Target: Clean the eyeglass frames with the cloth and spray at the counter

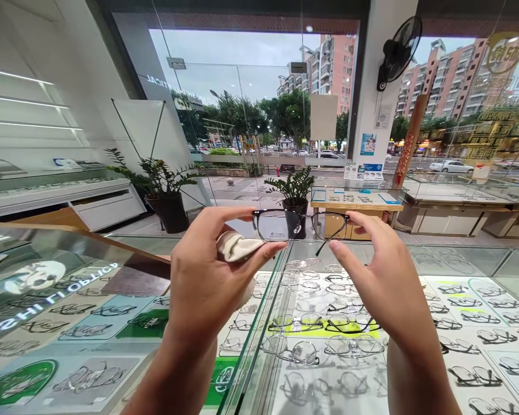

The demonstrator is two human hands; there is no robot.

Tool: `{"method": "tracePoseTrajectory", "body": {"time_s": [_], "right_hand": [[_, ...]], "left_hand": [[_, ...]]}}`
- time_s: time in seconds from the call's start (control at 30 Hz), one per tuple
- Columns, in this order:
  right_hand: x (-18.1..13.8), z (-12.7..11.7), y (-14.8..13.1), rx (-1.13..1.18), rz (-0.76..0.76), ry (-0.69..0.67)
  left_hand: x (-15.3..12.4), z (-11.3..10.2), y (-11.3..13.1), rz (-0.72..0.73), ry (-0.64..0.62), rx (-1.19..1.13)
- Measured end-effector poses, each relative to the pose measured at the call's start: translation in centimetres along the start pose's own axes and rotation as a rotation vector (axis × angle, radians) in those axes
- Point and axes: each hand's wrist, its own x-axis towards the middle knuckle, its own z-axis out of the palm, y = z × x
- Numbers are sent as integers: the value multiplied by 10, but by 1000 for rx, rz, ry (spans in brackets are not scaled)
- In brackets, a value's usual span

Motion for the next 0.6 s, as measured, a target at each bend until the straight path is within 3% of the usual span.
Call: {"method": "tracePoseTrajectory", "body": {"time_s": [0.17,0.4,0.6], "right_hand": [[0,0,1,9,-12,17],[0,1,-10,58,-67,127],[-1,5,-19,51,-140,199]], "left_hand": [[1,-1,-2,-18,-5,3],[8,-7,-12,-132,-143,-42],[8,0,-15,-171,-145,-70]]}}
